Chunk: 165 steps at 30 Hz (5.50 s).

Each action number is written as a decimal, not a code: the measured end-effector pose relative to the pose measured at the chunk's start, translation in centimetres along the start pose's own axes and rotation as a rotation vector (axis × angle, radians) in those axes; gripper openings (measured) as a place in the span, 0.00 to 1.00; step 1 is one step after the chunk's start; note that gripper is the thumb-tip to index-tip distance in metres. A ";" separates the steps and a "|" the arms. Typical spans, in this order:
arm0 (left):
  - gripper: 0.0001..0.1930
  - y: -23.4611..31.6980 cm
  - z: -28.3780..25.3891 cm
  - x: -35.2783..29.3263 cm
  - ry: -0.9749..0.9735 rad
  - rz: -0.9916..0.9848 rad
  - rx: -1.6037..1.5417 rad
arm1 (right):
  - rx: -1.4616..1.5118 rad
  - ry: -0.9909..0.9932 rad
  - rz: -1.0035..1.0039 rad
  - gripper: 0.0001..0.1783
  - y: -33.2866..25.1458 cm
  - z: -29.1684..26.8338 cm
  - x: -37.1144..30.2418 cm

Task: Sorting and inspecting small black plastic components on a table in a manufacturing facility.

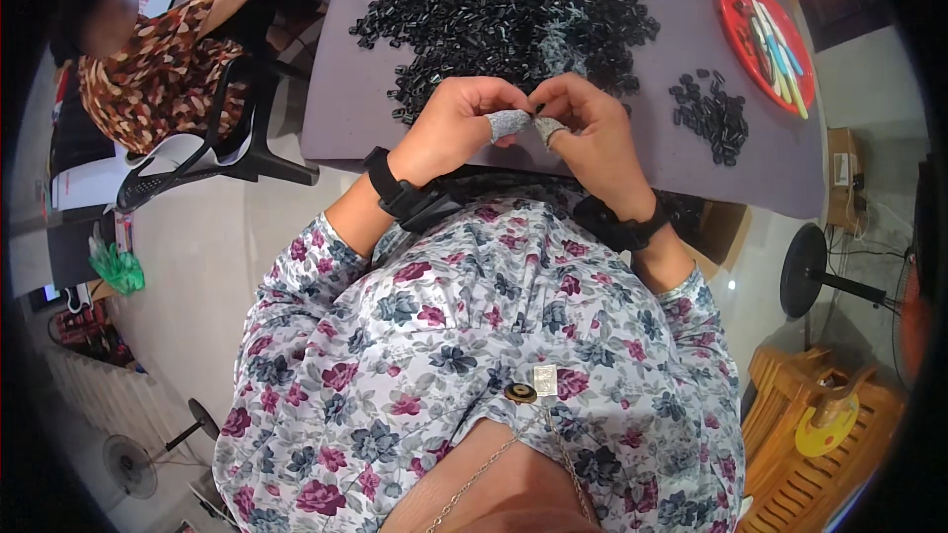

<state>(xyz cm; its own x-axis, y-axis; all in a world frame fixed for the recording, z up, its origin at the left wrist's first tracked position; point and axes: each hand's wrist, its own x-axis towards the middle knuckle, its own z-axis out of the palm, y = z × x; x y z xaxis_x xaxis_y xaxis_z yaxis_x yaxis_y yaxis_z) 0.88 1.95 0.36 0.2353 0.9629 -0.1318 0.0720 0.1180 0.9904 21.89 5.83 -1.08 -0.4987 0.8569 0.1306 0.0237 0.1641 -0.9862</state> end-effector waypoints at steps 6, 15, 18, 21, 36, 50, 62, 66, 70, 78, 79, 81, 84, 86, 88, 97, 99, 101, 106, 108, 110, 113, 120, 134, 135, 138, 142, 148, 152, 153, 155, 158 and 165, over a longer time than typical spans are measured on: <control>0.13 0.1 0.1 -0.1 0.023 0.007 0.067 | -0.058 -0.101 0.073 0.19 -1.0 -0.6 0.4; 0.11 -0.5 -2.0 -0.9 0.112 0.008 0.017 | -0.203 0.033 0.082 0.15 1.4 -4.0 0.6; 0.09 -1.8 -3.1 -1.5 0.132 -0.020 -0.076 | -0.504 -0.070 -0.037 0.12 0.7 -4.1 0.1; 0.09 -1.9 -2.8 -1.6 0.152 -0.044 -0.090 | -0.595 -0.113 -0.149 0.11 1.5 -2.5 0.4; 0.09 -1.3 -1.6 -1.8 0.093 -0.052 -0.113 | -0.625 -0.149 -0.036 0.13 0.7 -2.1 0.2; 0.08 -1.5 -0.6 -1.0 -0.019 -0.062 -0.097 | 0.148 -0.123 0.191 0.16 0.6 -1.1 -0.6; 0.09 -1.2 0.0 -1.0 0.028 -0.068 -0.121 | 0.215 -0.096 0.308 0.11 0.1 -0.6 -0.5; 0.09 -1.2 0.0 -1.0 0.042 -0.078 -0.125 | 0.196 -0.095 0.244 0.11 1.5 -0.4 -0.5; 0.12 -1.0 0.1 -1.1 0.047 -0.043 -0.006 | 0.303 -0.100 0.234 0.11 1.0 -0.4 -0.5; 0.13 -1.0 -0.2 -0.6 0.041 -0.008 0.020 | 0.214 -0.185 0.230 0.10 0.6 -0.9 -0.3; 0.13 -0.8 -0.3 -0.6 0.032 -0.017 0.011 | 0.231 -0.171 0.237 0.10 0.5 -0.9 -0.2; 0.13 -0.3 -0.2 -0.6 0.012 -0.034 -0.005 | 0.267 -0.140 0.250 0.11 0.2 -0.6 -0.2; 0.14 -0.6 -0.1 -0.7 0.011 -0.007 -0.032 | 0.217 -0.184 0.212 0.11 0.4 -0.9 -0.2; 0.14 -1.2 -0.2 -0.7 -0.001 0.021 -0.066 | 0.217 -0.214 0.213 0.12 0.4 -1.2 -0.1; 0.15 -1.3 -0.4 -0.6 -0.026 0.028 -0.108 | 0.235 -0.227 0.231 0.12 0.1 -1.3 0.0; 0.18 -0.7 -1.2 -0.4 -0.178 -0.124 -0.251 | 0.201 -0.395 0.224 0.23 -0.8 -1.1 -0.3; 0.18 -0.9 -1.2 -0.6 -0.177 -0.113 -0.275 | 0.214 -0.375 0.225 0.22 -0.8 -0.8 -0.4; 0.18 -0.8 -1.1 -0.7 -0.163 -0.119 -0.283 | 0.198 -0.356 0.211 0.20 -0.6 -0.7 -0.4; 0.17 -1.6 -0.4 -0.4 -0.143 -0.092 -0.278 | -0.114 -0.308 0.109 0.18 1.1 -0.7 -0.6; 0.17 -1.7 -0.4 -0.4 -0.133 -0.092 -0.261 | -0.211 -0.278 0.013 0.21 0.3 -0.3 -1.0; 0.17 -1.9 -0.5 -0.2 -0.137 -0.083 -0.232 | -0.345 -0.258 -0.086 0.23 -0.3 0.0 -1.1; 0.18 -2.6 -0.8 0.0 -0.168 -0.035 -0.202 | -0.603 -0.253 -0.231 0.25 -0.8 0.0 -0.9; 0.22 -1.8 -0.8 -0.2 -0.212 -0.083 -0.042 | -0.922 -0.336 -0.338 0.18 -0.6 0.2 -1.1; 0.30 -0.6 -0.7 -0.5 -0.322 -0.103 -0.043 | -0.693 -0.372 -0.269 0.15 0.5 0.5 -1.7; 0.30 -0.8 -0.7 -0.5 -0.324 -0.106 -0.062 | -0.675 -0.371 -0.251 0.13 0.3 0.5 -1.8; 0.30 -1.1 -0.5 -0.4 -0.326 -0.122 -0.102 | -0.657 -0.367 -0.245 0.11 0.4 0.5 -1.9; 0.29 -0.7 0.1 -0.6 -0.292 -0.145 -0.080 | -0.629 -0.368 -0.300 0.10 1.1 0.1 -2.2; 0.27 -1.0 0.7 -0.4 -0.265 -0.111 -0.035 | -0.681 -0.352 -0.203 0.14 0.9 -0.6 -2.5; 0.23 0.2 -0.9 -0.5 -0.184 0.141 0.097 | -0.702 -0.140 -0.237 0.18 1.0 -2.3 -2.2; 0.23 1.5 -1.3 -1.5 -0.120 -0.022 -0.017 | -0.729 -0.104 -0.149 0.18 0.9 -3.4 -2.2; 0.22 -0.6 -4.2 -2.2 -0.014 0.091 0.018 | -0.773 -0.048 0.017 0.17 -0.8 -5.6 -1.9; 0.26 -0.9 -7.2 -3.8 0.225 0.065 0.253 | -0.925 0.092 0.087 0.15 -0.2 -9.3 -2.6; 0.35 -1.4 -8.3 -6.5 0.386 0.035 0.804 | -1.114 0.260 0.197 0.14 1.4 -14.2 -3.5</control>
<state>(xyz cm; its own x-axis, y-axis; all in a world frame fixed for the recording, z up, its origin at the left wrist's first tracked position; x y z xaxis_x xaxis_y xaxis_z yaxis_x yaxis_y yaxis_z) -8.78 -2.46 0.13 -0.0820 0.9945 0.0650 0.7633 0.0207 0.6457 35.98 10.03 -1.49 -0.2111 0.9689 0.1292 0.8950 0.2447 -0.3729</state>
